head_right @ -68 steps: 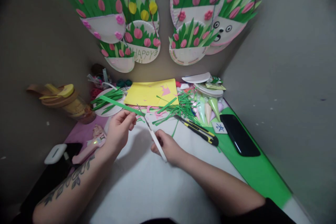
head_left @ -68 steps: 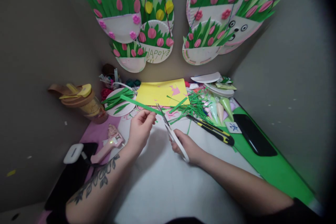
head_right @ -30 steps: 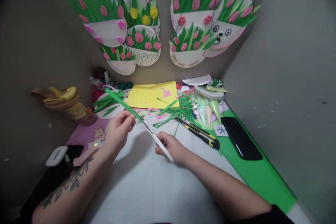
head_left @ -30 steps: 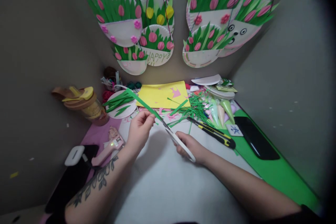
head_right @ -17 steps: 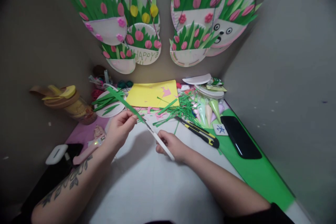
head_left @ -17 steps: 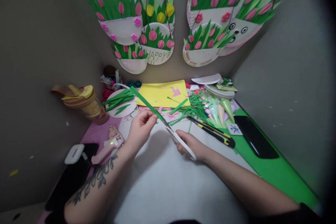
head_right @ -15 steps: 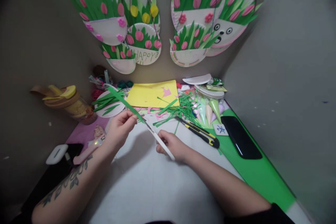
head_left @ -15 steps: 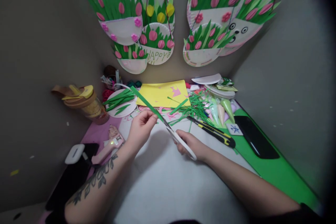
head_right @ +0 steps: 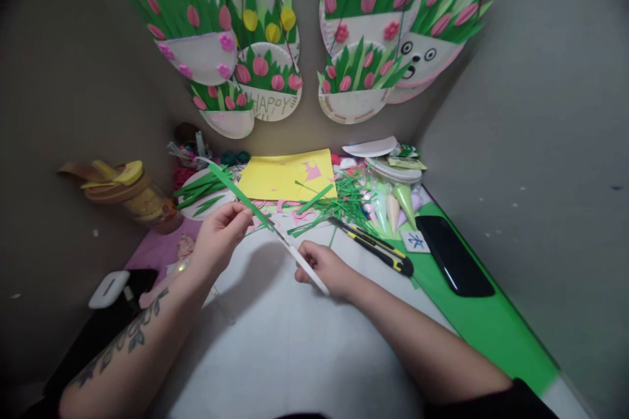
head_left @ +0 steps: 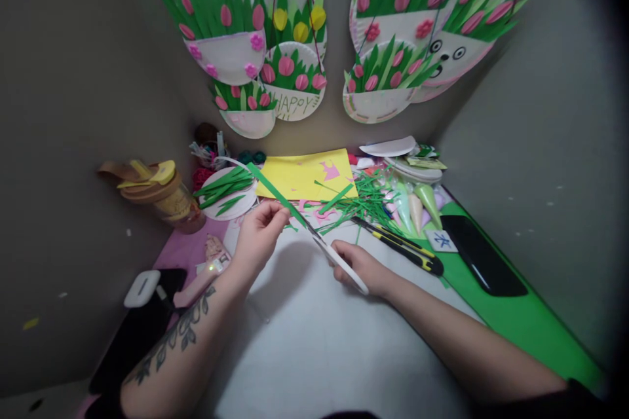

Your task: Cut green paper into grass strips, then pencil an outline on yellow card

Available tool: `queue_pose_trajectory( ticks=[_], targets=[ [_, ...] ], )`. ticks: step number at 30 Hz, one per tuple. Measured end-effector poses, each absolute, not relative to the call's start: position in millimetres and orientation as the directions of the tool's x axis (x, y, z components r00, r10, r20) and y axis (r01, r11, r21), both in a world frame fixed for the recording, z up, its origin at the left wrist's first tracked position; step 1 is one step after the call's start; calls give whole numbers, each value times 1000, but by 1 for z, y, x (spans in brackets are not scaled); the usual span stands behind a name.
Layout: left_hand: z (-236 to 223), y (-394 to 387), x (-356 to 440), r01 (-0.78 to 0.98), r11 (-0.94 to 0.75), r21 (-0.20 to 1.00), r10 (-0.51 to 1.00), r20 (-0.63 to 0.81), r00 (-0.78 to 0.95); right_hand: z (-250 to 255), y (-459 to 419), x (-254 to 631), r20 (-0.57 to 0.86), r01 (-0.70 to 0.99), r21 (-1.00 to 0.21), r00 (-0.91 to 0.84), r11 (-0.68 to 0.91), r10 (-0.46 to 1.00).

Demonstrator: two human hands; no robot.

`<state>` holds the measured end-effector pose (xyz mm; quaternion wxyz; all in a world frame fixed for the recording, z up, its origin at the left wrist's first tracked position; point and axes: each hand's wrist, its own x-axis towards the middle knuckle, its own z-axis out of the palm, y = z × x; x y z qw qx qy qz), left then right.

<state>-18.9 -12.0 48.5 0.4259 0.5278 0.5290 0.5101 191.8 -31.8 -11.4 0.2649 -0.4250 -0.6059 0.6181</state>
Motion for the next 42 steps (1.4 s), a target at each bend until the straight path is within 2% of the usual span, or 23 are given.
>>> queue_pose_trajectory(
  ticks=[5,14,20,27,35,42],
  targets=[
    [45,-13,-17,148,-105,983,987,121,-104,-12,-32,191,-219,202,-970,-509,-132,833],
    [37,-17,-12,169,-120,978,992,125,-21,-13,-33,190,-210,151,-977,-544,-151,812],
    [40,-17,-13,180,-119,977,992,124,-19,-10,-33,191,-243,196,-967,-507,-163,827],
    [42,-17,-14,194,-95,976,995,98,-2,-7,-30,193,-211,203,-972,-506,-122,837],
    [49,-15,-18,196,-128,972,986,147,-84,-12,-29,194,-205,190,-974,-532,-121,822],
    [41,-16,-15,203,-190,961,977,205,-54,-14,-31,192,-226,194,-971,-536,-142,813]
  ],
)
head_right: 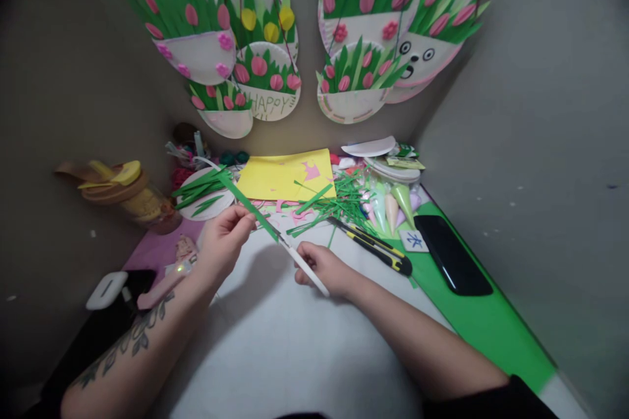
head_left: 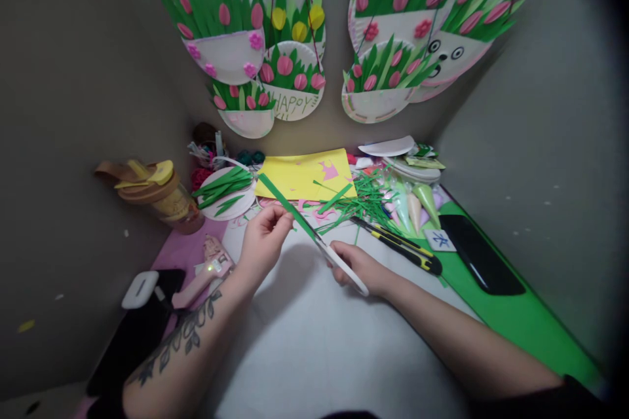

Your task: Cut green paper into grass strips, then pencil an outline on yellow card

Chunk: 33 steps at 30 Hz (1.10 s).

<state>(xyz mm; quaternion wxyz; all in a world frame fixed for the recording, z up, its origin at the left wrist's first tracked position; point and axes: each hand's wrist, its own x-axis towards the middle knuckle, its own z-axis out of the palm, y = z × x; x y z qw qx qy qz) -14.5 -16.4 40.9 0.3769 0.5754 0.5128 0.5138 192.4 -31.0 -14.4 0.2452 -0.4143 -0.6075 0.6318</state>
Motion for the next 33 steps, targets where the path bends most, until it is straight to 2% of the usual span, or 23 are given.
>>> queue_pose_trajectory(
  ticks=[20,26,33],
  targets=[
    [46,-20,-12,214,-176,961,983,184,-17,-15,-30,194,-221,166,-974,-533,-155,817],
    [47,-17,-17,166,-168,972,975,189,-120,-17,-29,194,-199,170,-977,-538,-125,819],
    [45,-21,-12,193,-202,960,964,230,-134,-14,-32,193,-225,188,-972,-545,-145,807]
  ],
)
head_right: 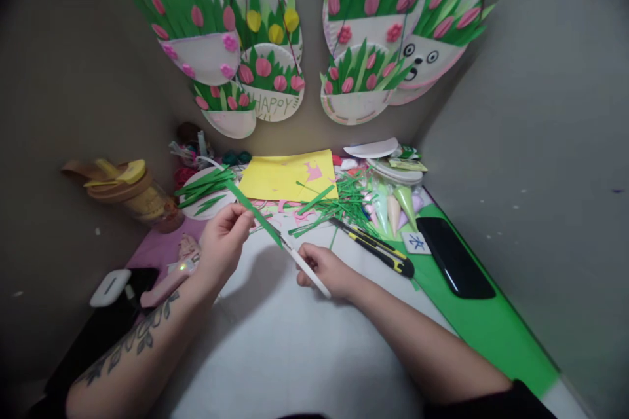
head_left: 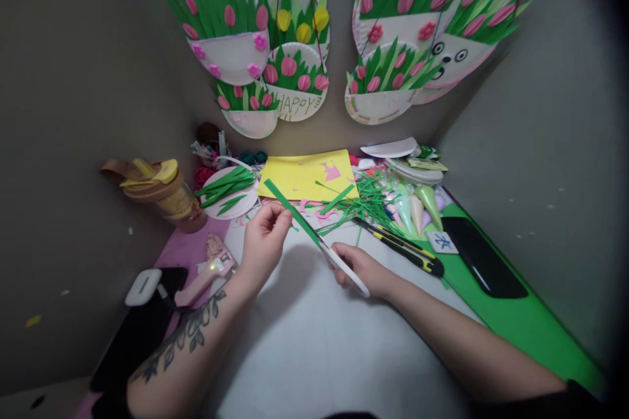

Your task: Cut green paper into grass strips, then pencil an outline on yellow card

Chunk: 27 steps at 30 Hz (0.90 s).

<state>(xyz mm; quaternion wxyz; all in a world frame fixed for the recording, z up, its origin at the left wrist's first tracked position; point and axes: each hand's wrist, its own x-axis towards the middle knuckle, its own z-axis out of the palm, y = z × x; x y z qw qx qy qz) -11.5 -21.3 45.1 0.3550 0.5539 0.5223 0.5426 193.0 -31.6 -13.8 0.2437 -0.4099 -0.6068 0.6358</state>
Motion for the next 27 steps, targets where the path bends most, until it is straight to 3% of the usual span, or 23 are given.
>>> queue_pose_trajectory(
  ticks=[18,27],
  targets=[
    [42,-25,-7,212,-198,957,973,218,-74,-12,-32,192,-204,209,-972,-524,-107,827],
    [48,-23,-10,179,-173,969,963,204,-176,-14,-31,193,-225,216,-968,-532,-126,816]
  ],
)
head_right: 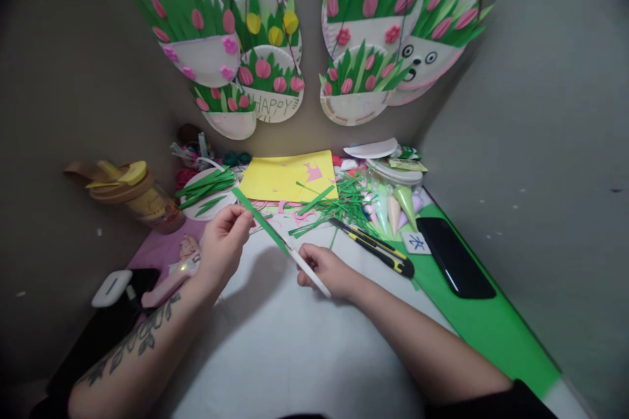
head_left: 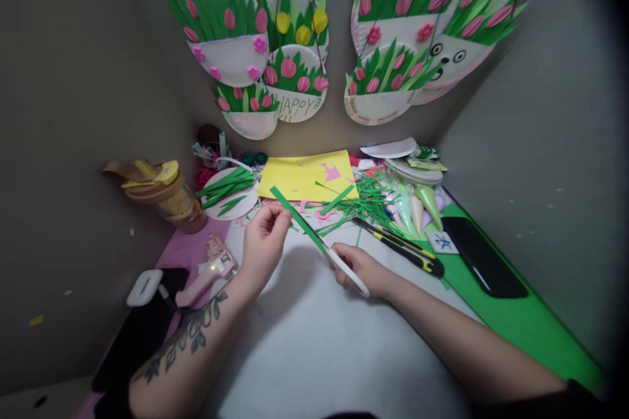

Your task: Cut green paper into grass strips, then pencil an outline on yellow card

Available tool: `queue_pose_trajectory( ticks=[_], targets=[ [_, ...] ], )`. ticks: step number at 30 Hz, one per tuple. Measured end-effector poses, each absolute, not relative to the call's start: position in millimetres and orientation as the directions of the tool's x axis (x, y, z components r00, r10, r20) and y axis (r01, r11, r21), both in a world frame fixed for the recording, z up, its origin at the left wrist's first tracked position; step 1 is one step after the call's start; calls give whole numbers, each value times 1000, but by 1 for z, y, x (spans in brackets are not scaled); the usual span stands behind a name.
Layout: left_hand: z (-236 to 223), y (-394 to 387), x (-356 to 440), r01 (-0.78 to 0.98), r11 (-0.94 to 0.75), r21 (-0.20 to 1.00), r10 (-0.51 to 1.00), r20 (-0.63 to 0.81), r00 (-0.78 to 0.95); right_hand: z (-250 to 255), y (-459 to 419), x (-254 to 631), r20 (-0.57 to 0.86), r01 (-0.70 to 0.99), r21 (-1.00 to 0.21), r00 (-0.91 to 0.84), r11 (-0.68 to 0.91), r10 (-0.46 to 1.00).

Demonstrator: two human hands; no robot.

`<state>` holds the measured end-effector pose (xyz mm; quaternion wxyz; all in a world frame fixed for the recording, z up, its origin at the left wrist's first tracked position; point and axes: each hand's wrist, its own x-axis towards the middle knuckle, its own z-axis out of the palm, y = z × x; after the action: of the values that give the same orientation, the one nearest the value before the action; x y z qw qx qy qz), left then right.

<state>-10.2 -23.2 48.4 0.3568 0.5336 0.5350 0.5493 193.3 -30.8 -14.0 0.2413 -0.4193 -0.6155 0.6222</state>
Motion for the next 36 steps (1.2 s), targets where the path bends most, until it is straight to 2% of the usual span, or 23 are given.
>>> queue_pose_trajectory(
  ticks=[11,25,31,36],
  targets=[
    [39,-26,-6,197,-202,959,971,222,-86,-14,-31,193,-178,198,-977,-569,-76,803],
    [42,-26,-6,194,-180,964,976,200,-90,-10,-30,191,-185,193,-977,-554,-91,812],
    [44,-23,-9,153,-159,975,969,183,-164,-11,-31,192,-198,202,-974,-549,-101,812],
    [44,-23,-10,168,-181,969,971,204,-129,-13,-32,191,-200,211,-973,-556,-96,807]
  ],
)
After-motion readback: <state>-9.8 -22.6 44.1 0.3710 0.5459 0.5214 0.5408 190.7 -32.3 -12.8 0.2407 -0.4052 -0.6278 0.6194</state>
